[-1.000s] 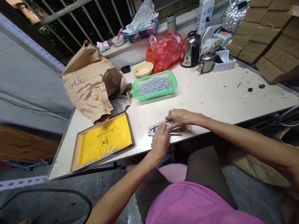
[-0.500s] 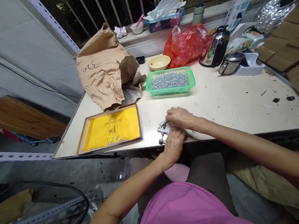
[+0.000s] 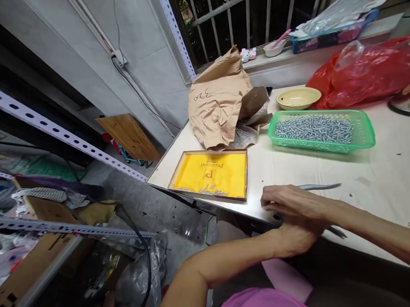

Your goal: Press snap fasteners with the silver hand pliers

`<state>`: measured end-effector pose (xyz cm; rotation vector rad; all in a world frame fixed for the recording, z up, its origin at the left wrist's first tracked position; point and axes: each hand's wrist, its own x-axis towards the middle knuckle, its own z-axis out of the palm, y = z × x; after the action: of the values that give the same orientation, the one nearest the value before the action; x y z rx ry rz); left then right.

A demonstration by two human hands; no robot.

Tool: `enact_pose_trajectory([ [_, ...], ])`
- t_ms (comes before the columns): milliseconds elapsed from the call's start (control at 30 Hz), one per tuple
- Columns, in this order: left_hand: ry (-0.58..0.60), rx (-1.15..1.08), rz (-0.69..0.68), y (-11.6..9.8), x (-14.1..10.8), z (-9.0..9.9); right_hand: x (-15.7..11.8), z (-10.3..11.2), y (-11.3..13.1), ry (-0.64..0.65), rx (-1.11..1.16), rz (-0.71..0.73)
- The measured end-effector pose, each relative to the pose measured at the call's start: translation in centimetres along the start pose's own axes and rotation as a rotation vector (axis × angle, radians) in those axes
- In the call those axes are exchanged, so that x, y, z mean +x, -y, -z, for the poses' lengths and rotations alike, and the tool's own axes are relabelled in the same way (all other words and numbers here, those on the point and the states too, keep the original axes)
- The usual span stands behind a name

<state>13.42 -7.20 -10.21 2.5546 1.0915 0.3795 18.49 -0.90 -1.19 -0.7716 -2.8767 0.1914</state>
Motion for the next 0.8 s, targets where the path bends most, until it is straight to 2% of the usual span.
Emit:
enact_pose_trajectory([
  [100,-0.017,0.023,-0.059,-0.4,-0.1,2.2,1.3,3.7,-0.6,-0.149,0.161,-0.045],
  [200,-0.168,0.076,-0.033,-0.1,-1.8,5.9,2.6,7.2,-3.5,-0.449,0.201,-0.229],
  [233,-0.216,0.091,0.030,0.5,-2.8,7.4,2.9,8.1,-4.9,-0.527,0.155,-0.272],
  [300,-0.281,0.146,0.262,2.6,-5.2,10.7,3.1,9.1,-8.0,-0.604,0.035,-0.352],
  [367,-0.293,0.252,0.546,5.6,-7.9,14.0,2.8,9.2,-10.7,-0.540,-0.099,-0.470],
  [433,-0.270,0.360,0.803,8.7,-10.5,16.7,1.9,8.6,-12.1,-0.440,-0.200,-0.580],
  [500,-0.179,0.414,0.959,11.3,-12.6,18.3,0.4,7.5,-11.9,-0.380,-0.227,-0.593],
  [567,-0.054,0.410,1.021,13.1,-14.1,18.9,-1.3,6.1,-10.2,-0.343,-0.176,-0.516],
  [667,0.040,0.406,1.010,14.0,-14.8,18.6,-4.0,3.7,-6.6,-0.287,-0.036,-0.421],
  [800,0.027,0.459,0.950,13.9,-14.4,18.0,-7.2,1.0,-2.6,-0.245,0.044,-0.463],
])
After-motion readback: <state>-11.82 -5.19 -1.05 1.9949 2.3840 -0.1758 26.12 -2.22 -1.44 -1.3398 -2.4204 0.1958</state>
